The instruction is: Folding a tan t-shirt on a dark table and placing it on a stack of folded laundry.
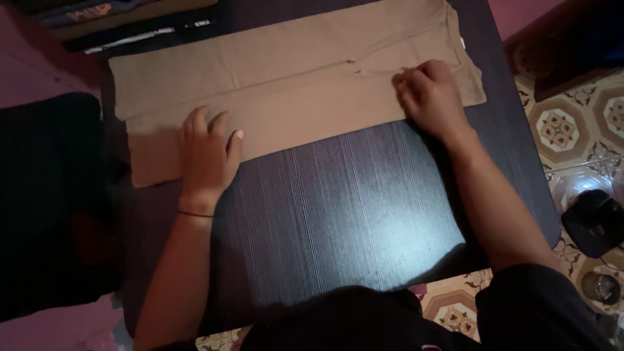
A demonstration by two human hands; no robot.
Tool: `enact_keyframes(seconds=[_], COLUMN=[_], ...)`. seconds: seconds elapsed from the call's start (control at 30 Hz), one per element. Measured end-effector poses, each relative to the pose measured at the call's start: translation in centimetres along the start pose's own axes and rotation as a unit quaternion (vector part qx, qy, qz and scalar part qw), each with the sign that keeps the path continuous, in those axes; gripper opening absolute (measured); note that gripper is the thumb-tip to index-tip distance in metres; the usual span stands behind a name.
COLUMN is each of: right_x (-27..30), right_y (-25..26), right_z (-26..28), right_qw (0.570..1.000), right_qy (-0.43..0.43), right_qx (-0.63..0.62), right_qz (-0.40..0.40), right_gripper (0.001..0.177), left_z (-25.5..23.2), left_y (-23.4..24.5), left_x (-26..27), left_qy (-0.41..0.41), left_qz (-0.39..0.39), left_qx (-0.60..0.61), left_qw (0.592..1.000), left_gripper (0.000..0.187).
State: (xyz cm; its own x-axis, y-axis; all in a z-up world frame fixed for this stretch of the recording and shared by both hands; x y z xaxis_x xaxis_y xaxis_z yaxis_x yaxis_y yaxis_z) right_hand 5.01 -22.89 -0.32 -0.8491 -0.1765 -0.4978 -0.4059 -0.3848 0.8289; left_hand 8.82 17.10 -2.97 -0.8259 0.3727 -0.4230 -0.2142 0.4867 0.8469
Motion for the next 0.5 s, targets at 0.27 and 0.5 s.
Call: enact_keyframes(seconds=[0.27, 0.5], right_x=[0.9, 0.1], right_y=[-0.4, 0.6], right_z=[-2.2, -0.7], right_qw=[0.999, 0.999], right_qy=[-0.031, -0.004], right_qx=[-0.015, -0.007], right_qz=[-0.005, -0.031], right_gripper=[0.017, 0.011], left_z=[0.6, 1.4], left_y=[-0.2, -1.2], left_x=[0.5, 0.9], left_qy=[0.048, 0.077], left_qz=[0.072, 0.116], left_qx=[-0.036, -0.087], left_qw=[0.996, 0.986], left_gripper=[0.057, 0.075])
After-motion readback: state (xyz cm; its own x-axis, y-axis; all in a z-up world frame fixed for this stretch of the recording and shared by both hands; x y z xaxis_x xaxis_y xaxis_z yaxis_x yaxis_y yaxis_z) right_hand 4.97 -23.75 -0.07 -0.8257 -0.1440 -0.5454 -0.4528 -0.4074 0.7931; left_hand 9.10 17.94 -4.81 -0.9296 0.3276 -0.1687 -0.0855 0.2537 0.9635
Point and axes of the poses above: each hand's wrist, its own x-axis away from the middle knuckle, its own y-axis out of the back of the hand, z = x × y, the point moved 4 cm from there along -x, towards the middle knuckle, and after that the axes turned 1 degree about y, right-handed, at the moved point
